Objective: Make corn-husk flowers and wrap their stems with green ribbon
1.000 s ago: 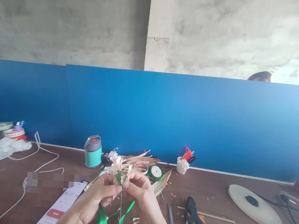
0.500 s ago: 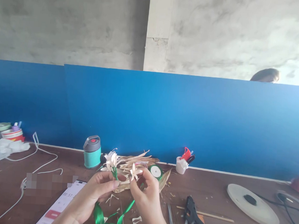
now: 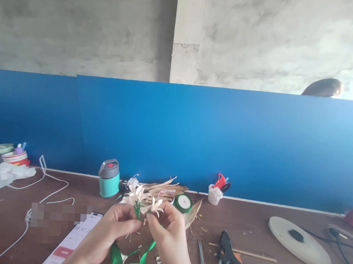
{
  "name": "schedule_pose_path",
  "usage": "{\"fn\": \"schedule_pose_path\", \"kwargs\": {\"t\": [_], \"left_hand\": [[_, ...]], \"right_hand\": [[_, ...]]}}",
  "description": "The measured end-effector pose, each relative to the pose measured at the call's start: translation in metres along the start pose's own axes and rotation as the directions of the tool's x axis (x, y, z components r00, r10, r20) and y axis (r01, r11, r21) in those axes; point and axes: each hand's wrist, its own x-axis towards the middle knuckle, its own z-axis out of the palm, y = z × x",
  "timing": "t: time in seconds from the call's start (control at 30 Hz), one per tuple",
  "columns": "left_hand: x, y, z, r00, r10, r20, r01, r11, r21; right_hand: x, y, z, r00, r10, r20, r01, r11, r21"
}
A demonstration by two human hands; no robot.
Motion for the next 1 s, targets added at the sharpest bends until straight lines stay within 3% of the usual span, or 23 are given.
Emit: {"fn": "schedule_pose_path", "kwargs": {"t": [0.1, 0.3, 0.5, 0.67, 0.83, 1.0], "left_hand": [[-0.002, 0.003, 0.000, 1.000, -0.004, -0.020, 0.005, 1.000, 0.025], [-0.003, 0.003, -0.003, 1.000, 0.000, 0.019, 0.000, 0.999, 0.035], [-0.003, 0.001, -0.007, 0.988, -0.002, 0.154, 0.001, 1.000, 0.007], [0.000, 0.002, -0.008, 0.998, -0.013, 0.059, 0.007, 0.995, 0.100], [0.001, 0.000, -0.004, 0.998, -0.019, -0.052, 0.030, 0.975, 0.221], [0.000, -0.002, -0.003, 0.998, -0.047, -0.047, 0.055, 0.981, 0.186]], "right_hand": [[0.000, 0.003, 0.000, 0.997, 0.081, 0.008, -0.081, 0.983, 0.164], [-0.002, -0.007, -0.001, 0.985, 0.171, 0.039, -0.175, 0.953, 0.249], [-0.003, -0.019, -0.001, 0.958, 0.222, 0.180, -0.268, 0.914, 0.304], [0.002, -0.019, -0.014, 0.962, 0.241, 0.126, -0.266, 0.930, 0.253], [0.002, -0.020, -0.022, 0.900, 0.299, 0.316, -0.367, 0.912, 0.183], [0.004, -0.013, -0.016, 0.892, 0.346, 0.290, -0.396, 0.908, 0.138]]}}
